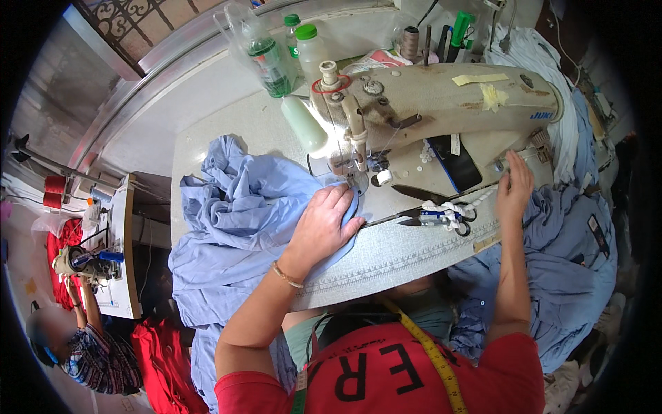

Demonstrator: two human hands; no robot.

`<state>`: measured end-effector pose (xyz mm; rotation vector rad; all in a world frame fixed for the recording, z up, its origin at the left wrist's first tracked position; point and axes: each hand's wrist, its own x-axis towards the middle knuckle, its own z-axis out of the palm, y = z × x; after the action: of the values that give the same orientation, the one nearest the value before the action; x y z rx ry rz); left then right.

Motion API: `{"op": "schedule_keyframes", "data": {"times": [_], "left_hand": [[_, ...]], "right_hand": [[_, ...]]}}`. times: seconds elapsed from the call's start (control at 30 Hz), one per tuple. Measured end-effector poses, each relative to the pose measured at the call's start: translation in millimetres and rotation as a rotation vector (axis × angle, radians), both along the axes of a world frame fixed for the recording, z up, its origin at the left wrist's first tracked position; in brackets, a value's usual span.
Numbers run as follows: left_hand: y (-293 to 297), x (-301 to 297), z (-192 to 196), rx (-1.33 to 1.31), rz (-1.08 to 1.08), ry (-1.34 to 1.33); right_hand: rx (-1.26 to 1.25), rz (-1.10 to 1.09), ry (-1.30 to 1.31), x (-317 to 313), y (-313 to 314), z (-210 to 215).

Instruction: The person sews a button-down shirt at a sewing machine, folding the fabric and guiding it through the needle, then buttoning the shirt closed and smoothing it out on the table.

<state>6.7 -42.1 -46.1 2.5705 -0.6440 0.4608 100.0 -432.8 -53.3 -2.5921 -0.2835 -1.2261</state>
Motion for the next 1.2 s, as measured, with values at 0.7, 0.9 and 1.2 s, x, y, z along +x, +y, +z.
{"op": "schedule_keyframes", "data": {"times": [0.7,0.9,1.2], "left_hand": [[-10.4,36.6,-19.6,-0.251,0.418,0.046],[5.4,40.6,-29.5,-0.231,0.552,-0.026],[26.1,-48.2,-13.3,-0.404,0.293,0.139]], "right_hand": [[1.045,0.458,0.193,153.2,-144.7,84.7],[1.316,0.397,0.023,151.7,-114.0,60.3],[0.434,0.646,0.523,-19.0,38.7,65.1]]}}
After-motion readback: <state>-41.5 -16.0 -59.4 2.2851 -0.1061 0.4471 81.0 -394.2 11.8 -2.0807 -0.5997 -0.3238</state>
